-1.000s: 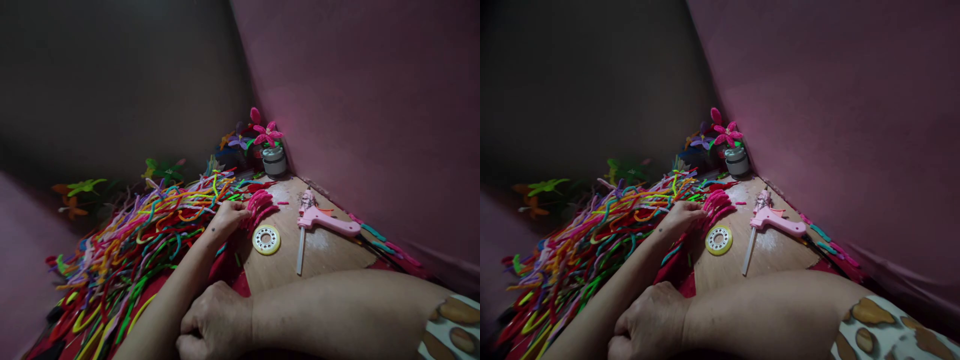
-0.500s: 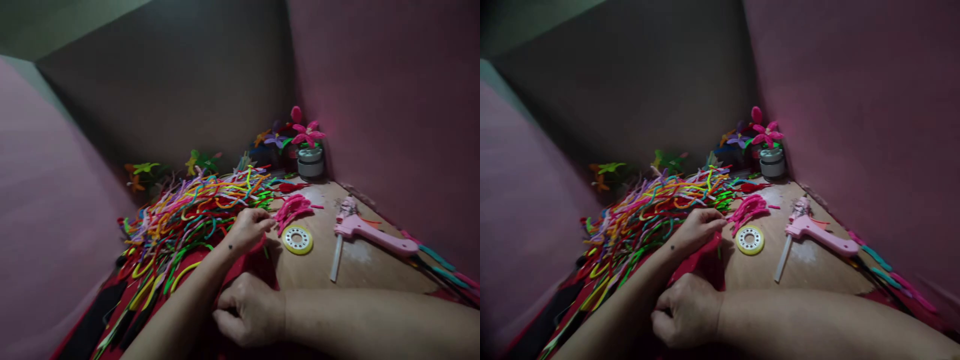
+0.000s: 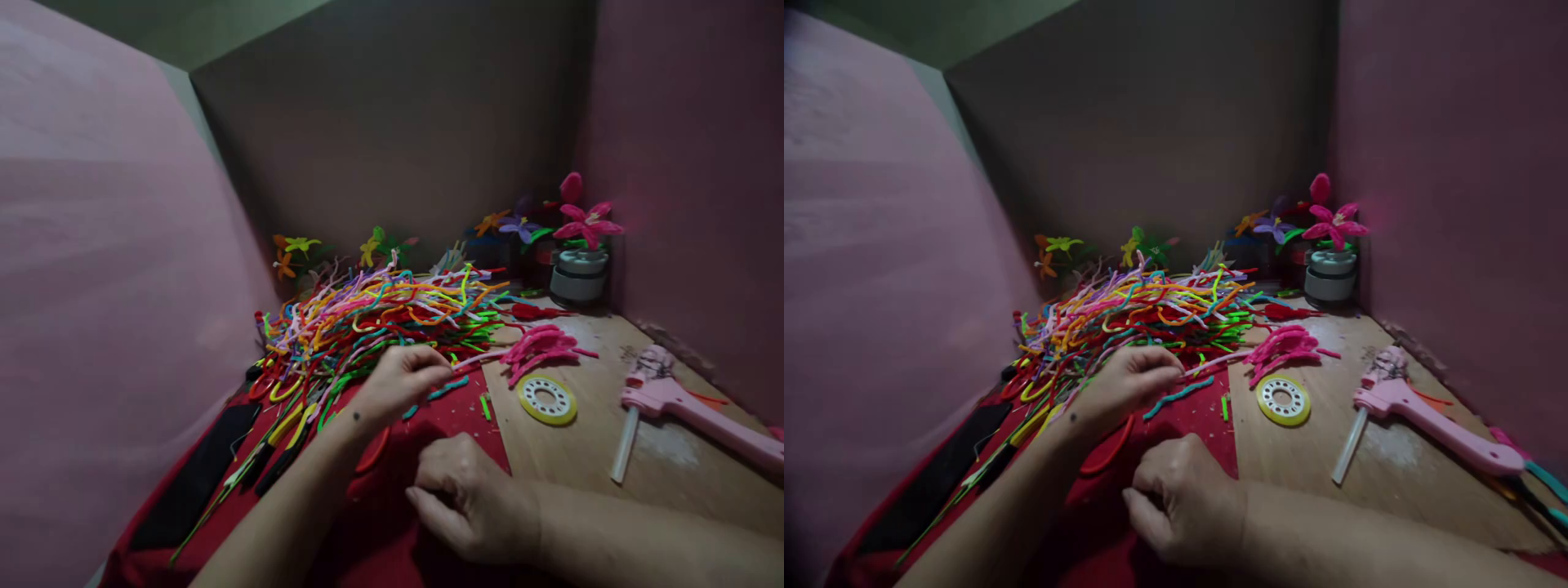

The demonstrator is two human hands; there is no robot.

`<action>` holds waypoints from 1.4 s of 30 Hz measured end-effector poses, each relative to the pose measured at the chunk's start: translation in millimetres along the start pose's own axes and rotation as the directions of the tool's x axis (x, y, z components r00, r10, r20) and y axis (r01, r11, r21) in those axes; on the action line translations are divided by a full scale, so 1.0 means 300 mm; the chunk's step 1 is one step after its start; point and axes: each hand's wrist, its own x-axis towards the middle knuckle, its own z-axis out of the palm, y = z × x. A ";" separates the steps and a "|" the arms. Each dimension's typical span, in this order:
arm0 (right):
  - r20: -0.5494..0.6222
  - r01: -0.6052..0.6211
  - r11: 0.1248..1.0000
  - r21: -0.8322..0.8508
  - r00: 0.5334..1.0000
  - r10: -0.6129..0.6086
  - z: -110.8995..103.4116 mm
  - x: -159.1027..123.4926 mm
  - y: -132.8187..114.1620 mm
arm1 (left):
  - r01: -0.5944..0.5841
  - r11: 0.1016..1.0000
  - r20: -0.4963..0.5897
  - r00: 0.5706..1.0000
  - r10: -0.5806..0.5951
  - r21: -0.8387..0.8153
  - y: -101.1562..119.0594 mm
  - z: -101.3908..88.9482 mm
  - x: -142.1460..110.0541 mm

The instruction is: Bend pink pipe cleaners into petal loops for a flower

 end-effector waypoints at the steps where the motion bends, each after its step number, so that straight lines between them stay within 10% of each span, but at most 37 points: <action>1: -0.001 -0.019 1.000 -0.008 1.000 0.019 -0.002 0.002 0.002 | -0.019 1.000 -0.093 0.996 0.018 -0.013 -0.013 -0.037 0.006; 7: 0.052 -0.042 0.998 -0.055 0.998 0.045 -0.005 0.004 0.000 | -0.003 0.988 -0.283 0.958 0.048 0.156 -0.142 -0.155 0.046; 19: 0.105 -0.064 0.987 -0.145 0.991 0.080 -0.009 -0.003 -0.018 | -0.025 0.684 -0.053 0.994 0.093 0.729 -0.210 -0.134 0.047; 42: 0.049 0.032 0.981 -0.190 0.999 -0.023 0.011 -0.008 0.016 | -0.014 0.759 -0.316 0.904 0.288 0.651 -0.183 -0.217 0.025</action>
